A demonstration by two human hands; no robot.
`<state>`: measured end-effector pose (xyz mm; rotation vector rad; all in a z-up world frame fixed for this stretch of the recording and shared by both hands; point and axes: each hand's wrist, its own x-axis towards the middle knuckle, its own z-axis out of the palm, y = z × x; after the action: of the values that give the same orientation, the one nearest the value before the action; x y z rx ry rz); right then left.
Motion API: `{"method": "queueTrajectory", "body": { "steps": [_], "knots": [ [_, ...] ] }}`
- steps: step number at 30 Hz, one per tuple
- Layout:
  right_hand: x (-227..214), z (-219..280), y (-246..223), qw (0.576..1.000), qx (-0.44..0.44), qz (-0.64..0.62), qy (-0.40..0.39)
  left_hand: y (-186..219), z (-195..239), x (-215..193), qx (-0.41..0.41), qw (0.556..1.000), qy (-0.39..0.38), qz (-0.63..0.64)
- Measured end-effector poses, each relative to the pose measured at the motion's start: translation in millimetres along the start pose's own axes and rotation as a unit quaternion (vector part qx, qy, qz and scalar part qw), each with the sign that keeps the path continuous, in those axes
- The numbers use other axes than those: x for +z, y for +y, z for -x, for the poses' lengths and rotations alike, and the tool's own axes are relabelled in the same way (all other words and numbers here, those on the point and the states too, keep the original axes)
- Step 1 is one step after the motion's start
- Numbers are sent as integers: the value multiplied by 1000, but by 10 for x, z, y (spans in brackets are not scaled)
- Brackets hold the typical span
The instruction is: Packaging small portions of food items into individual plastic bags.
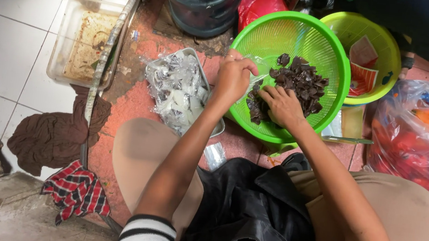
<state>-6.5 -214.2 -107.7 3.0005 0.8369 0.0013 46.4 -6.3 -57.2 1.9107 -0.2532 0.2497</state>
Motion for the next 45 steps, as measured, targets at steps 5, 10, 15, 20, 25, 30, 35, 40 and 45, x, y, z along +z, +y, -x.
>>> {"method": "queueTrajectory", "body": {
  "steps": [5,10,15,20,25,30,35,40,45],
  "knots": [
    [2,11,34,1000,21,-11,-14,309,24,-117,41,967,-50,-248],
    [17,-21,53,997,35,-17,-72,446,12,-221,7,952,-80,-296],
    [-13,-36,337,968,90,-225,-64,469,2,-270,-17,955,-92,-281],
    [-702,55,525,751,154,-638,-76,364,61,-185,57,973,-65,-215],
    [-1167,139,550,612,156,-775,-37,320,165,27,69,985,-82,-138],
    [-1469,148,393,578,126,-806,16,387,253,152,71,989,-115,-62],
    [-1588,96,236,729,145,-668,16,511,264,157,-79,969,-172,156],
    [-1610,112,189,791,172,-585,42,522,272,145,-65,973,-161,151],
    [-1446,119,260,758,163,-628,65,572,277,124,-35,980,-147,133]
  ]
}}
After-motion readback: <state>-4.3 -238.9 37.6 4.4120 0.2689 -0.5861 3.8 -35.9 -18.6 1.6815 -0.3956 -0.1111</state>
